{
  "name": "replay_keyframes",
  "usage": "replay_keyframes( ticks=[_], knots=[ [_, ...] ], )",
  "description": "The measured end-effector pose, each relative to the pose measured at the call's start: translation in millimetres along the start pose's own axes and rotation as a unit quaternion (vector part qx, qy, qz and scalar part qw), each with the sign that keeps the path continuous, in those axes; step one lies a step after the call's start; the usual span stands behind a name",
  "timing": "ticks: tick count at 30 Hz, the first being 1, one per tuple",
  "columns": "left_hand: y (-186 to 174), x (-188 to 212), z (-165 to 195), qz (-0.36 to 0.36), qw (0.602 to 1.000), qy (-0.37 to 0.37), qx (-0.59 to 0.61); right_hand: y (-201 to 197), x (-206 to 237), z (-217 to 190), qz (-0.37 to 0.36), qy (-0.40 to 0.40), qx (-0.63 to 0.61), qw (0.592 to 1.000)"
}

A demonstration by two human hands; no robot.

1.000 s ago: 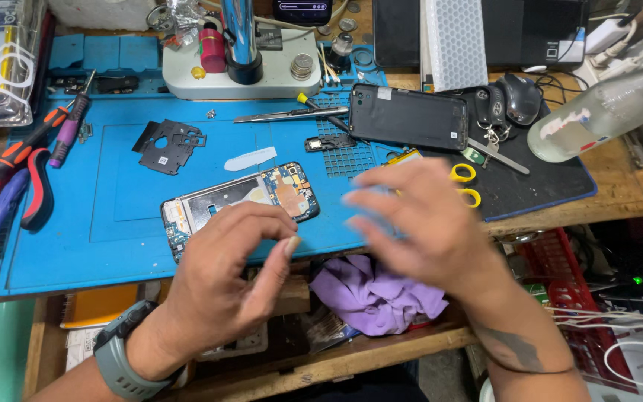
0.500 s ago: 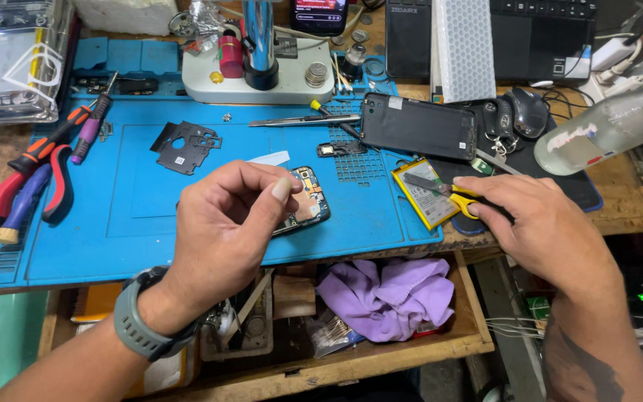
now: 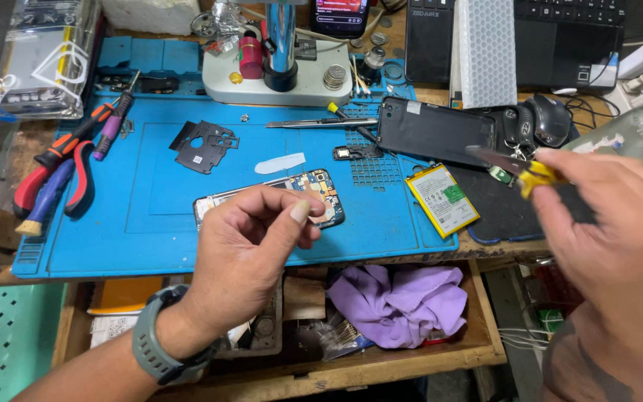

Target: The person disassembles a smartphone by removing the back cover and detaching internal components. They use a metal spudger to pry and separate parts, then use scissors to cut adhesive tape. The person handles the phone chassis, battery, and various small components on a blue work mat.

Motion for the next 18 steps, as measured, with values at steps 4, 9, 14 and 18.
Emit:
replay_keyframes(
  ticks=[4,9,14,18],
  knots=[
    [6,11,-13,0.021,0.997,-0.069,0.025,27,20,-23,-0.008,0.021,-0.373,0.927],
    [6,26,-14,0.029,0.995,-0.060,0.073,100,49,-65,-0.213,0.006,-0.602,0.769],
    [3,30,-13,0.036,0.995,-0.052,0.081,137,72,-74,-0.324,0.125,-0.696,0.629],
    [5,31,-17,0.036,0.993,-0.065,0.087,145,73,-84,-0.333,0.091,-0.710,0.614]
  ],
)
Point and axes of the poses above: each hand's wrist, its own x-axis away from the middle knuckle, its own y-axis out of the palm, z = x × y, the point moved 6 cm from there along -x, towards the middle knuckle, and after that the axes turned 2 degrees about -y, right-handed, at the moved point
